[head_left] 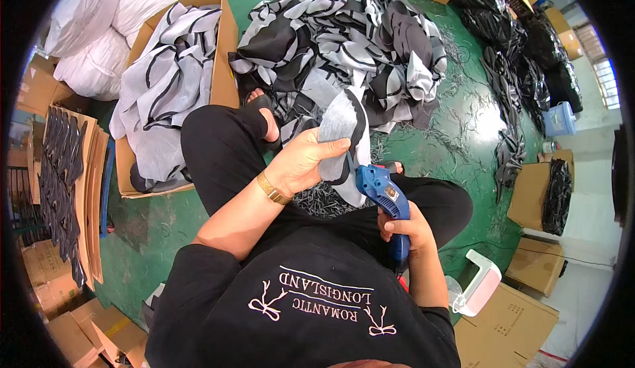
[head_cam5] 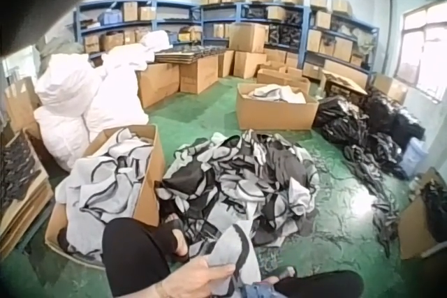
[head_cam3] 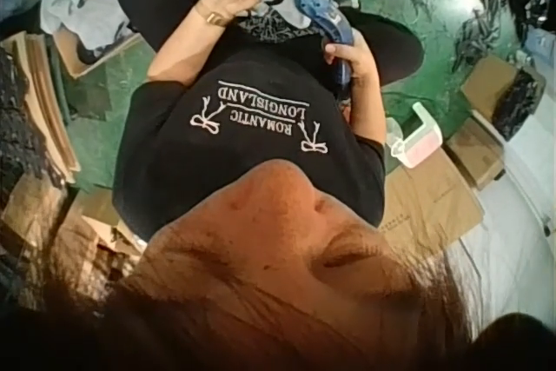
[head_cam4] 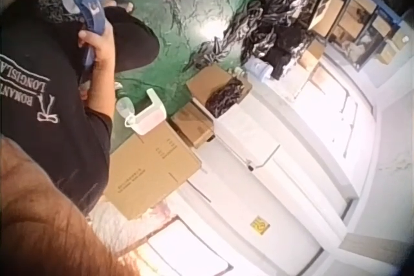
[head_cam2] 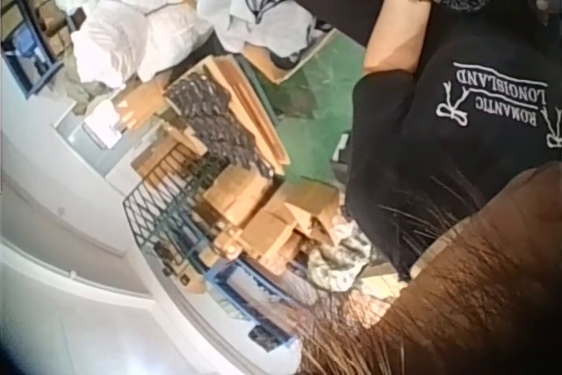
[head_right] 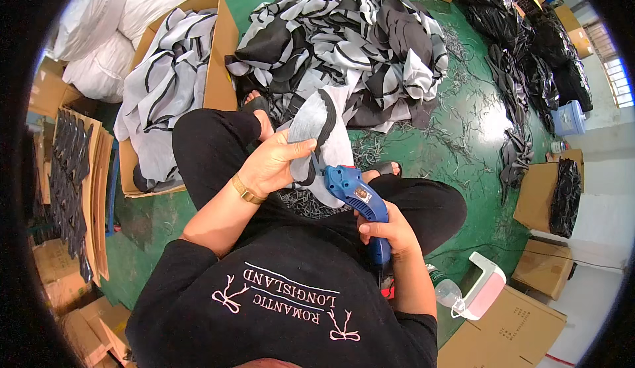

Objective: Trimming excess material from fabric pieces using an electric handheld cutter.

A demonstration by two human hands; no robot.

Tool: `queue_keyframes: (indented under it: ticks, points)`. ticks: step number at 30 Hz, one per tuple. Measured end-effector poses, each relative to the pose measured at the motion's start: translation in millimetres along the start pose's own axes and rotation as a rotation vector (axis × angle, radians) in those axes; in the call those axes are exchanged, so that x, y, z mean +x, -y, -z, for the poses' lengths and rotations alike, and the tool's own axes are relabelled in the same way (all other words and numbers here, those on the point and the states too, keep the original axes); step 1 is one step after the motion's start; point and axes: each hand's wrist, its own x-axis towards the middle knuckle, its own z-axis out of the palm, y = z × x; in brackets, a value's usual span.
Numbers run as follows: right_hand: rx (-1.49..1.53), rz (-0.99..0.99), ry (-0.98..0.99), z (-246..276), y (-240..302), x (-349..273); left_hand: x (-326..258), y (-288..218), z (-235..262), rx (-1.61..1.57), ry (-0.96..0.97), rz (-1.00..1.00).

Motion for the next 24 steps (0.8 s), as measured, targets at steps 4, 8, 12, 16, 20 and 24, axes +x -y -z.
queue_keyframes:
  ticks: [4, 8, 12, 16, 20, 24]
  points:
    - [0.028, 0.022, -0.004, -2, -2, 0, -2, 4, -3, -0.016, -0.027, -0.018]
    - [0.084, 0.018, -0.017, -7, -2, 0, -3, 10, -4, -0.028, -0.028, -0.040]
    - [0.154, 0.047, -0.001, -10, 0, 2, -5, 12, -10, -0.016, -0.008, -0.067]
    - [0.200, 0.072, 0.007, -13, 2, 4, -6, 15, -4, 0.028, 0.003, -0.061]
    - [0.229, 0.082, 0.007, -15, 4, 6, -8, 16, -9, 0.048, -0.016, -0.071]
    - [0.271, 0.068, 0.034, -16, 8, 10, -10, 14, -10, 0.069, -0.007, -0.044]
